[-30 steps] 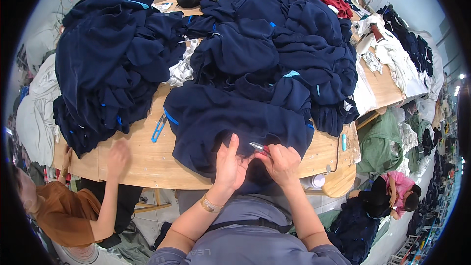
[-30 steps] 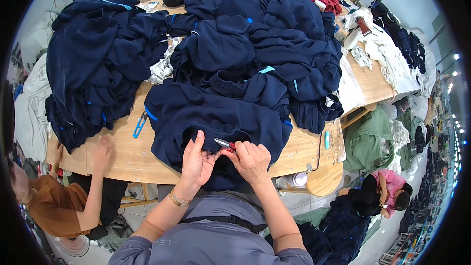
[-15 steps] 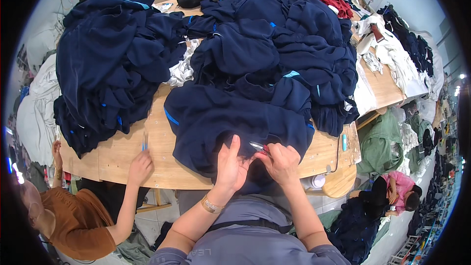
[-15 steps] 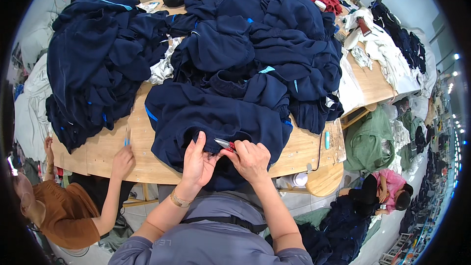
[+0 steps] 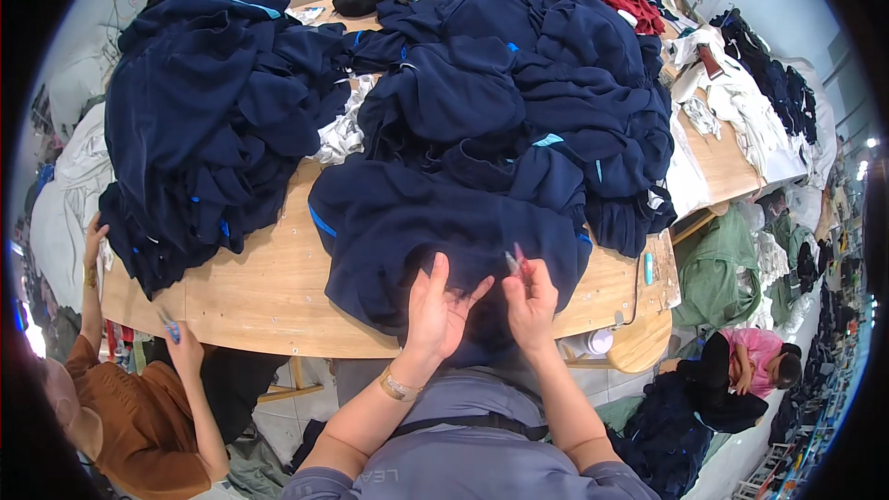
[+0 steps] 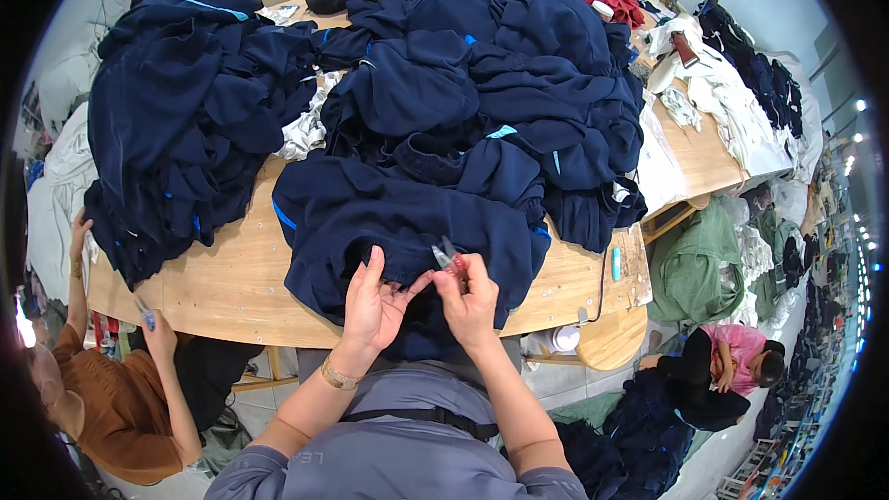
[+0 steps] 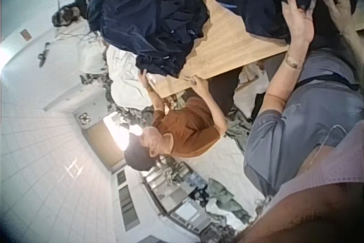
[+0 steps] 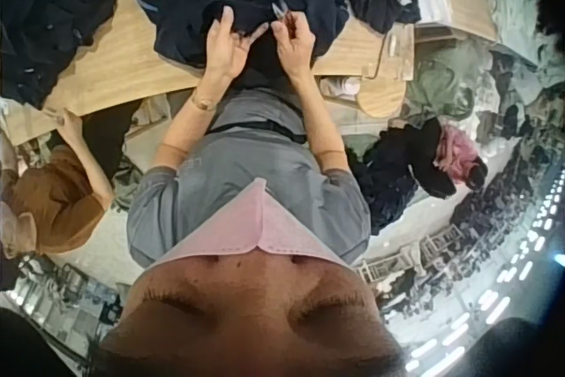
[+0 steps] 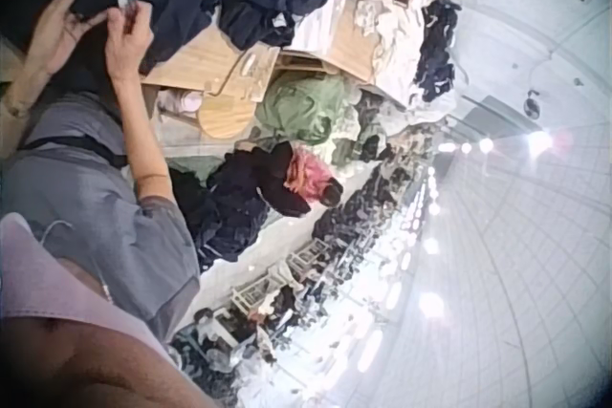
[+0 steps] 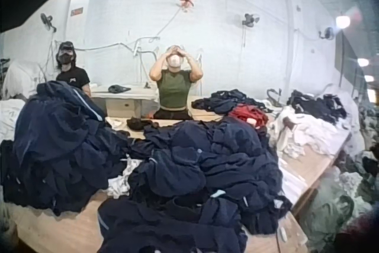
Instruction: The person picks up clothing garments from a pile on the table, turns them over, and trims loose threads using small scissors.
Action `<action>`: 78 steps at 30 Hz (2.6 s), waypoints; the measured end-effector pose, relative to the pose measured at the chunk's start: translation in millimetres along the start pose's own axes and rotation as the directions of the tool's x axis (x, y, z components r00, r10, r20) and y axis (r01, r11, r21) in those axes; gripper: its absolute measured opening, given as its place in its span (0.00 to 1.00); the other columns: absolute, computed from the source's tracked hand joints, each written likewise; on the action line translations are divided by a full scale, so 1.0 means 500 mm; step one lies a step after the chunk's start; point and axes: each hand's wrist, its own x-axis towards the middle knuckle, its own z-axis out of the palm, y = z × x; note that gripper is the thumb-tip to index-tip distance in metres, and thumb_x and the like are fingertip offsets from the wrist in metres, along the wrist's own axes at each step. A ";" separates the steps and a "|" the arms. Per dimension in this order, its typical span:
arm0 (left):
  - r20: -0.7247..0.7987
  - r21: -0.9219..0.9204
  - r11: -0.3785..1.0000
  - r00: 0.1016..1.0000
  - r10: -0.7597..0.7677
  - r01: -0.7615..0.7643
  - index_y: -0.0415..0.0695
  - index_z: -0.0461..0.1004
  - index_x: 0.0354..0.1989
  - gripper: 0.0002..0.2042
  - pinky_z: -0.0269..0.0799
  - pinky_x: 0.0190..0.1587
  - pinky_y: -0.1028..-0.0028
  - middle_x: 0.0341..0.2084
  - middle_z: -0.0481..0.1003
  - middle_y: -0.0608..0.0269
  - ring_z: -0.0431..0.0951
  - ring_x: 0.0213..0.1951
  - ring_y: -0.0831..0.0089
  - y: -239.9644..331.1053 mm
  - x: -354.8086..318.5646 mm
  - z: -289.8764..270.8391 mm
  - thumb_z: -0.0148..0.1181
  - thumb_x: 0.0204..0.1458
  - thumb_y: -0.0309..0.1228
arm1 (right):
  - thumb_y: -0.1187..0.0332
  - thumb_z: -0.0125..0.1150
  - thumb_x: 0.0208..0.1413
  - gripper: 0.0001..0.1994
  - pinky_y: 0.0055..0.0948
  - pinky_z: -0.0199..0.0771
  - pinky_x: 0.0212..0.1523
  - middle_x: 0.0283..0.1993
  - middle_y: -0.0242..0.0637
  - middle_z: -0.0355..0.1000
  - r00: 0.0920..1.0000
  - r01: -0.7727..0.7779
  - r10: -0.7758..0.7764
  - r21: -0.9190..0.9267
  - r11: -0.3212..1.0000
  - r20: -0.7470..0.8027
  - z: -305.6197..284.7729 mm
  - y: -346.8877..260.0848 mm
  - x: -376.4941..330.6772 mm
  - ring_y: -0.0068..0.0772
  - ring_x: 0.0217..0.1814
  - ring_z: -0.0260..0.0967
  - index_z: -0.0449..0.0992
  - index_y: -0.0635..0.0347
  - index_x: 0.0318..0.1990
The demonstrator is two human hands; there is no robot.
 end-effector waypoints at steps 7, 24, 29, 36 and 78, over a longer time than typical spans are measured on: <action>0.043 0.075 0.997 0.999 0.031 -0.034 0.48 0.65 0.39 0.07 0.74 0.42 0.69 0.39 0.73 0.63 0.74 0.42 0.73 -0.016 -0.006 -0.005 0.45 0.61 0.36 | 0.73 0.63 0.50 0.09 0.11 0.52 0.20 0.22 0.22 0.62 0.981 -0.180 0.174 0.066 0.981 0.086 0.046 -0.020 0.010 0.07 0.22 0.53 0.67 0.61 0.31; 0.054 0.004 1.000 0.998 -0.019 0.018 0.44 0.69 0.41 0.09 0.72 0.51 0.61 0.38 0.75 0.61 0.75 0.43 0.72 0.008 0.009 -0.012 0.47 0.60 0.35 | 0.75 0.56 0.56 0.04 0.10 0.52 0.26 0.27 0.21 0.61 0.961 -0.274 0.269 0.105 0.956 0.060 0.028 -0.028 0.012 0.08 0.26 0.53 0.67 0.60 0.33; 0.073 -0.024 0.999 0.997 -0.025 0.027 0.44 0.70 0.41 0.09 0.74 0.45 0.68 0.38 0.76 0.61 0.76 0.43 0.72 0.003 0.011 -0.028 0.46 0.60 0.34 | 0.75 0.55 0.56 0.03 0.12 0.51 0.21 0.23 0.22 0.61 0.962 -0.251 0.194 0.350 0.903 0.190 0.042 -0.034 0.011 0.08 0.21 0.52 0.67 0.60 0.32; 0.093 -0.057 0.997 0.995 -0.042 0.047 0.42 0.67 0.41 0.09 0.72 0.51 0.62 0.39 0.74 0.59 0.75 0.42 0.69 0.016 0.025 -0.034 0.49 0.59 0.34 | 0.75 0.57 0.55 0.05 0.11 0.47 0.24 0.23 0.18 0.59 0.916 -0.380 0.267 0.435 0.816 0.300 -0.011 -0.044 -0.026 0.06 0.24 0.49 0.67 0.61 0.29; 0.062 0.155 0.987 0.998 0.025 -0.034 0.44 0.67 0.39 0.06 0.77 0.39 0.73 0.34 0.75 0.64 0.77 0.36 0.75 0.014 0.007 -0.014 0.49 0.59 0.32 | 0.55 0.69 0.37 0.19 0.30 0.52 0.20 0.17 0.30 0.57 0.861 0.489 -0.442 -0.650 0.581 0.253 -0.030 -0.031 0.030 0.33 0.17 0.56 0.66 0.54 0.17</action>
